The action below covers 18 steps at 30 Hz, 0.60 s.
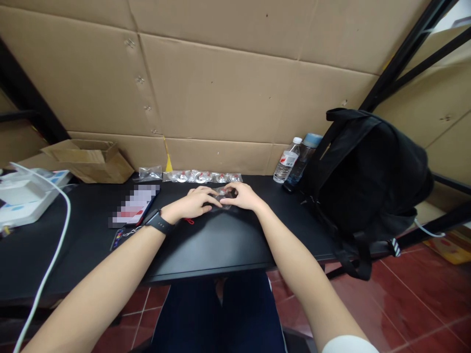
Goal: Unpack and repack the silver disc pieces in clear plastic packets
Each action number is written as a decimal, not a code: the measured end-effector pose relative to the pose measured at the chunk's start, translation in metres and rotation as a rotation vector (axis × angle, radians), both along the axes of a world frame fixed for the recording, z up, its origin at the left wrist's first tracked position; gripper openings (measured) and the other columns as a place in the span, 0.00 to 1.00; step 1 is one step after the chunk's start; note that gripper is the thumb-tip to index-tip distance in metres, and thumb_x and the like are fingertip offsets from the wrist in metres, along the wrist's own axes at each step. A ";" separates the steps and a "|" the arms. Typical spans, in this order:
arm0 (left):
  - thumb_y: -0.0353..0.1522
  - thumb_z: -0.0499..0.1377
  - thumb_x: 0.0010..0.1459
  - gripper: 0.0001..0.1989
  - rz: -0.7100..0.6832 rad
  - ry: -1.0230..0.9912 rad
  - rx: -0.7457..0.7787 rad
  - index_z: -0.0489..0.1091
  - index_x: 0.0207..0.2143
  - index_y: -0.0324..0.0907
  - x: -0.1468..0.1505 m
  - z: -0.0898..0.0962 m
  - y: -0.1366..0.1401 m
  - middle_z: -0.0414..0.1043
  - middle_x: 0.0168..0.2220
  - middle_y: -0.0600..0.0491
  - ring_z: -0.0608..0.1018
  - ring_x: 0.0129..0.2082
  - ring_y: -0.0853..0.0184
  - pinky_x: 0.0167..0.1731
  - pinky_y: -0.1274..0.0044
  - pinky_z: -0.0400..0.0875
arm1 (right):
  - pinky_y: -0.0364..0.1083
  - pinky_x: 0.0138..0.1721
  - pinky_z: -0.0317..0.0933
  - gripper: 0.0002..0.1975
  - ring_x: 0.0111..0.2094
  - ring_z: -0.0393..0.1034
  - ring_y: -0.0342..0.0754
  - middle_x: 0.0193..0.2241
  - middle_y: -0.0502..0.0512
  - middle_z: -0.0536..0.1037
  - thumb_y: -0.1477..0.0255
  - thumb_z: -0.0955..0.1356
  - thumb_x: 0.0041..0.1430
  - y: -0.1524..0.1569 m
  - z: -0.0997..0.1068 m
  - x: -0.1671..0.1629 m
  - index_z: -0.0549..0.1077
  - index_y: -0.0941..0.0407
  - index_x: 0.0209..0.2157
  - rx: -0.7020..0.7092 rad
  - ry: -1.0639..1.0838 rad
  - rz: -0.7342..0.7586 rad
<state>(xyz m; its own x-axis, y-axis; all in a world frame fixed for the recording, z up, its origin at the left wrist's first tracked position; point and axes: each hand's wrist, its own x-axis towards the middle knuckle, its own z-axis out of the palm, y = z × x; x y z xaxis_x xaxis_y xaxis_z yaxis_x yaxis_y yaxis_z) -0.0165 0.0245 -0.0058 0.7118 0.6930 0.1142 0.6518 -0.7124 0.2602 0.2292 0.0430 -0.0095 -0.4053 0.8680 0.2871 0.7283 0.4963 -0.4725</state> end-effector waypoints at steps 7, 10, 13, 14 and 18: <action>0.33 0.63 0.58 0.12 0.162 -0.153 0.183 0.74 0.46 0.49 0.014 -0.011 0.003 0.76 0.49 0.51 0.72 0.54 0.55 0.55 0.64 0.60 | 0.41 0.38 0.61 0.13 0.31 0.68 0.41 0.39 0.52 0.80 0.79 0.71 0.55 0.011 0.000 0.026 0.79 0.57 0.43 -0.014 0.045 0.120; 0.36 0.63 0.60 0.08 0.170 -0.136 0.208 0.76 0.42 0.49 0.018 -0.015 0.003 0.76 0.48 0.51 0.72 0.54 0.54 0.55 0.63 0.59 | 0.41 0.37 0.62 0.18 0.30 0.66 0.41 0.40 0.51 0.79 0.79 0.76 0.47 0.012 -0.003 0.025 0.79 0.57 0.43 -0.028 0.026 0.166; 0.37 0.61 0.62 0.07 0.194 -0.127 0.215 0.76 0.42 0.49 0.018 -0.017 0.004 0.77 0.48 0.50 0.72 0.54 0.54 0.54 0.63 0.58 | 0.41 0.37 0.61 0.12 0.30 0.67 0.41 0.37 0.51 0.79 0.77 0.76 0.50 0.013 -0.007 0.020 0.80 0.57 0.39 -0.031 0.023 0.162; 0.37 0.61 0.62 0.08 0.204 -0.125 0.216 0.76 0.42 0.49 0.018 -0.017 0.004 0.77 0.48 0.50 0.72 0.54 0.54 0.54 0.63 0.59 | 0.41 0.37 0.61 0.10 0.30 0.67 0.41 0.35 0.51 0.79 0.77 0.75 0.51 0.013 -0.009 0.018 0.80 0.58 0.38 -0.028 0.022 0.156; 0.36 0.58 0.63 0.08 0.238 -0.125 0.205 0.77 0.42 0.49 0.019 -0.018 0.004 0.78 0.47 0.50 0.73 0.52 0.55 0.52 0.64 0.60 | 0.41 0.38 0.60 0.06 0.30 0.68 0.42 0.33 0.50 0.80 0.76 0.74 0.55 0.015 -0.012 0.015 0.81 0.57 0.36 -0.005 0.023 0.136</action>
<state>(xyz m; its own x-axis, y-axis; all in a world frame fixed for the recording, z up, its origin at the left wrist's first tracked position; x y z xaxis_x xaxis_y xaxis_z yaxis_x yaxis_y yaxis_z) 0.0030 0.0288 -0.0237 0.5043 0.7920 0.3441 0.7785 -0.5894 0.2158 0.2444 0.0584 -0.0217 -0.5125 0.8072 0.2930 0.6438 0.5870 -0.4909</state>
